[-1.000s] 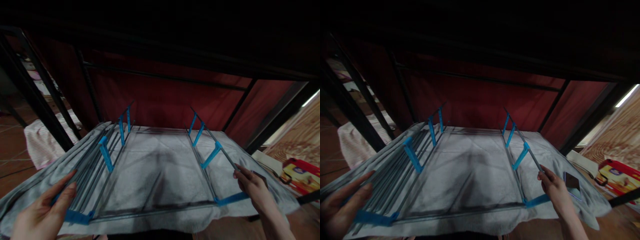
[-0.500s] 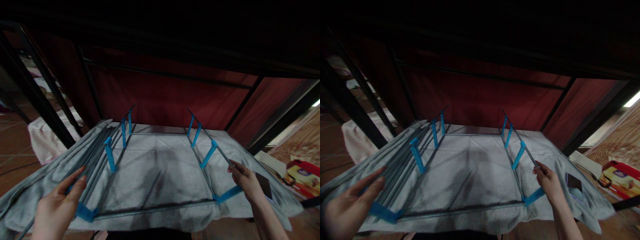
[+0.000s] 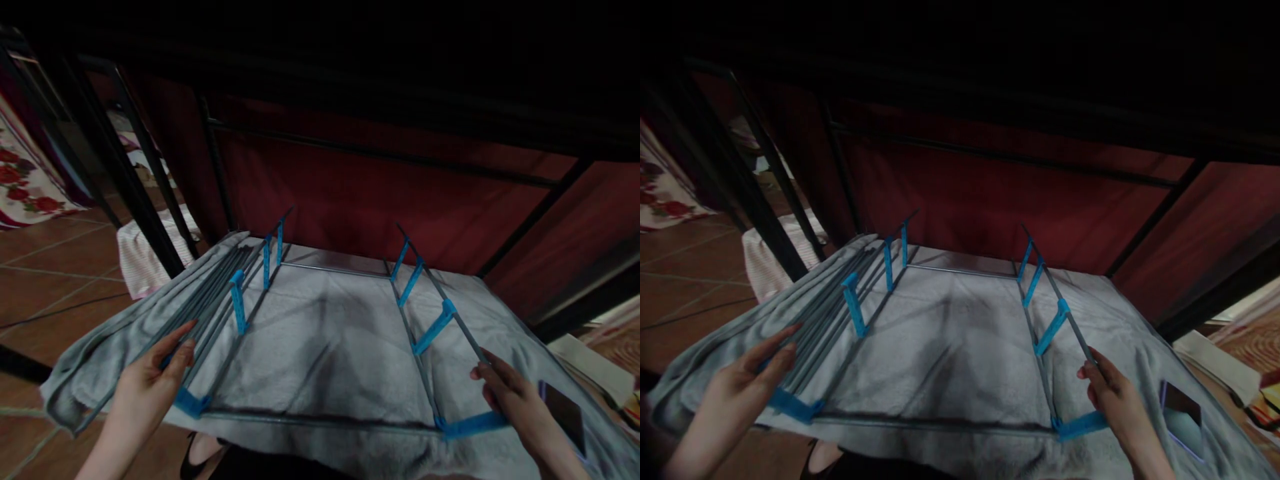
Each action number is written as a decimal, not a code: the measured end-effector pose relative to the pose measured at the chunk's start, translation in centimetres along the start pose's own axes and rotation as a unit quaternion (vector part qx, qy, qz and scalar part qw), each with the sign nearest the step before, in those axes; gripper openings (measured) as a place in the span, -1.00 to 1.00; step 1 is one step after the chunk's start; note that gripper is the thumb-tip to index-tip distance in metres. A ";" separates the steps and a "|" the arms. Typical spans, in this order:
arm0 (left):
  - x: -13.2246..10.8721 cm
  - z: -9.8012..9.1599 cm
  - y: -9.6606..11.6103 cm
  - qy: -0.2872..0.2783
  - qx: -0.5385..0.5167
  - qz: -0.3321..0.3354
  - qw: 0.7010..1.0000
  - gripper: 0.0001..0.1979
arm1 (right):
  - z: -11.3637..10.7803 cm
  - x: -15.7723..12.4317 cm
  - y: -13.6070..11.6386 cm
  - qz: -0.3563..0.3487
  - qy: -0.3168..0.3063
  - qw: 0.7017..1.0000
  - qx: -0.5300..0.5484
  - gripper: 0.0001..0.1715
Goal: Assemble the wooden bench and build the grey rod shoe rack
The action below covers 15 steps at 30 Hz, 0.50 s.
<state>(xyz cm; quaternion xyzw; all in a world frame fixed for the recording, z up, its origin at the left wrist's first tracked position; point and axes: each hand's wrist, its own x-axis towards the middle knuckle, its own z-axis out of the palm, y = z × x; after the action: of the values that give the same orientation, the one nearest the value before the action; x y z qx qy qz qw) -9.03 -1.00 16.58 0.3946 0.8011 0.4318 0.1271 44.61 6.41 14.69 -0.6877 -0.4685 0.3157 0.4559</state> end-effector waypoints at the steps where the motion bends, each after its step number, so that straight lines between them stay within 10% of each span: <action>1: -0.1 0.0 0.2 0.003 0.008 -0.002 1.000 -0.30 | -0.2 -0.1 -0.2 0.005 -0.007 1.000 -0.009 -0.20; 15: -0.9 0.6 1.2 0.002 -0.055 -0.007 0.998 -0.39 | -1.2 0.4 1.6 0.019 -0.058 0.996 -0.072 -0.27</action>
<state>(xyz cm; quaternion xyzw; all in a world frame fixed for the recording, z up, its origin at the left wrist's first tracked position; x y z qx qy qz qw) -7.47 -0.95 17.01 0.3810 0.7789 0.4750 0.1502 46.28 6.14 13.70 -0.7078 -0.5029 0.3292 0.3710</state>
